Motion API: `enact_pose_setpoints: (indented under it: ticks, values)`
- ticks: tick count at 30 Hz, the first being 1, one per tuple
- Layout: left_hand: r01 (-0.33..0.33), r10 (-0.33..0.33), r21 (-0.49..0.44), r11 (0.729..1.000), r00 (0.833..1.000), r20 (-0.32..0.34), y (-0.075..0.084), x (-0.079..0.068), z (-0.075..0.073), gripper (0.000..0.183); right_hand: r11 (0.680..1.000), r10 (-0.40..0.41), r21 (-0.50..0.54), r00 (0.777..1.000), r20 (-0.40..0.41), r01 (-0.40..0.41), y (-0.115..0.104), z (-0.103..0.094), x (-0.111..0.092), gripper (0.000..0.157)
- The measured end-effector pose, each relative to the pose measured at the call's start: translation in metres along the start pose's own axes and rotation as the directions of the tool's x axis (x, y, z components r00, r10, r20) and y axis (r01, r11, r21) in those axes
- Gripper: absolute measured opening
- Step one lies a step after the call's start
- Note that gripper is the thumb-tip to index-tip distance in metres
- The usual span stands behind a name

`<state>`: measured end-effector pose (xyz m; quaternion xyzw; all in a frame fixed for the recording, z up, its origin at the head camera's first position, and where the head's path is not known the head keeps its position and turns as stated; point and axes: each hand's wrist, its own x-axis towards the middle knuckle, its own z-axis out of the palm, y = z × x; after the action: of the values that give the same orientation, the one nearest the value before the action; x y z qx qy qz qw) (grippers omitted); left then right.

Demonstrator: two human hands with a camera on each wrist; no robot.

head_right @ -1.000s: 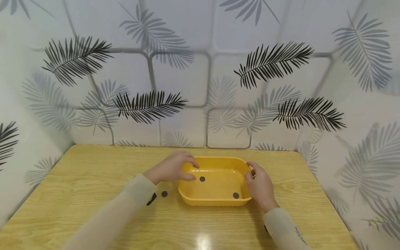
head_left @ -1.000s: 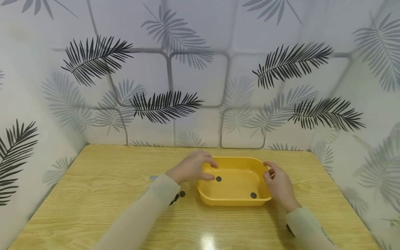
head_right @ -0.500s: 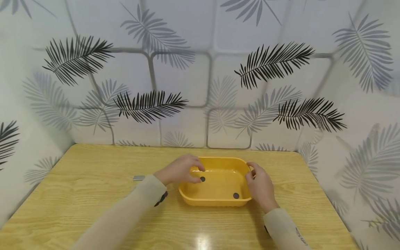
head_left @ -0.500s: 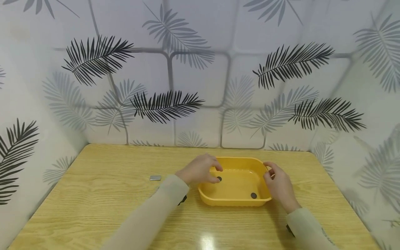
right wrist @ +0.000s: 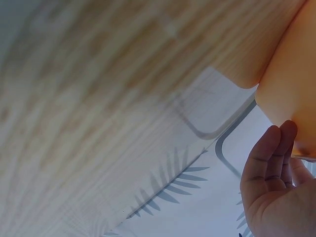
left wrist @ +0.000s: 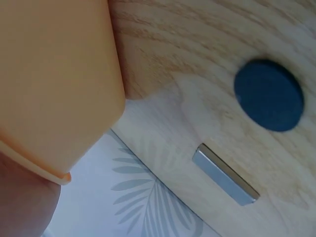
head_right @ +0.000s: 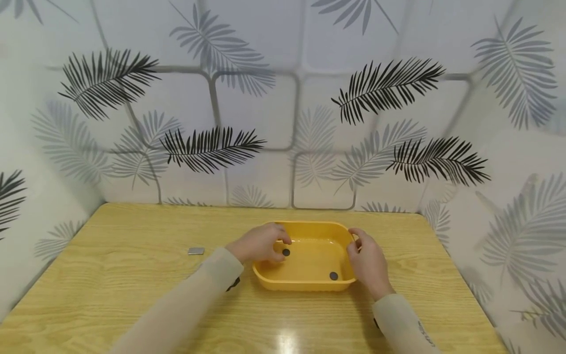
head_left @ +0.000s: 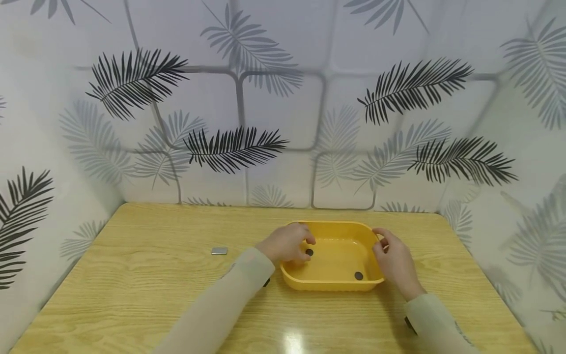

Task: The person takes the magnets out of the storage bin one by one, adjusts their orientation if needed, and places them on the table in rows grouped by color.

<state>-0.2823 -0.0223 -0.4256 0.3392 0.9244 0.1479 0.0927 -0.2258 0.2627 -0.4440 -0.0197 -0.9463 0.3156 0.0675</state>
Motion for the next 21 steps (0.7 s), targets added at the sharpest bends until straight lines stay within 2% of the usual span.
enact_pose_setpoints:
  ticks: [6, 12, 15, 21]
  values:
    - [-0.031, 0.032, 0.123, 0.992, 0.999, -0.004, 0.001, 0.005, 0.003, 0.03, 1.0, -0.001, 0.004, 1.0, -0.002, 0.001, 0.0, 0.0, -0.001, 0.042]
    - [-0.065, 0.069, 0.195, 0.979, 0.998, -0.011, 0.004, 0.007, 0.004, 0.01, 1.0, -0.003, 0.005, 1.0, -0.007, 0.003, 0.001, 0.001, 0.0, 0.042]
    - [-0.055, 0.059, 0.195, 0.979, 0.998, -0.016, 0.004, 0.009, 0.006, 0.009, 1.0, -0.009, 0.009, 1.0, -0.013, 0.009, 0.001, 0.001, 0.0, 0.042]
    - [-0.034, 0.031, 0.153, 0.988, 0.999, 0.022, 0.003, 0.014, 0.01, 0.008, 1.0, -0.008, 0.015, 1.0, -0.012, 0.008, 0.002, 0.0, 0.0, 0.042]
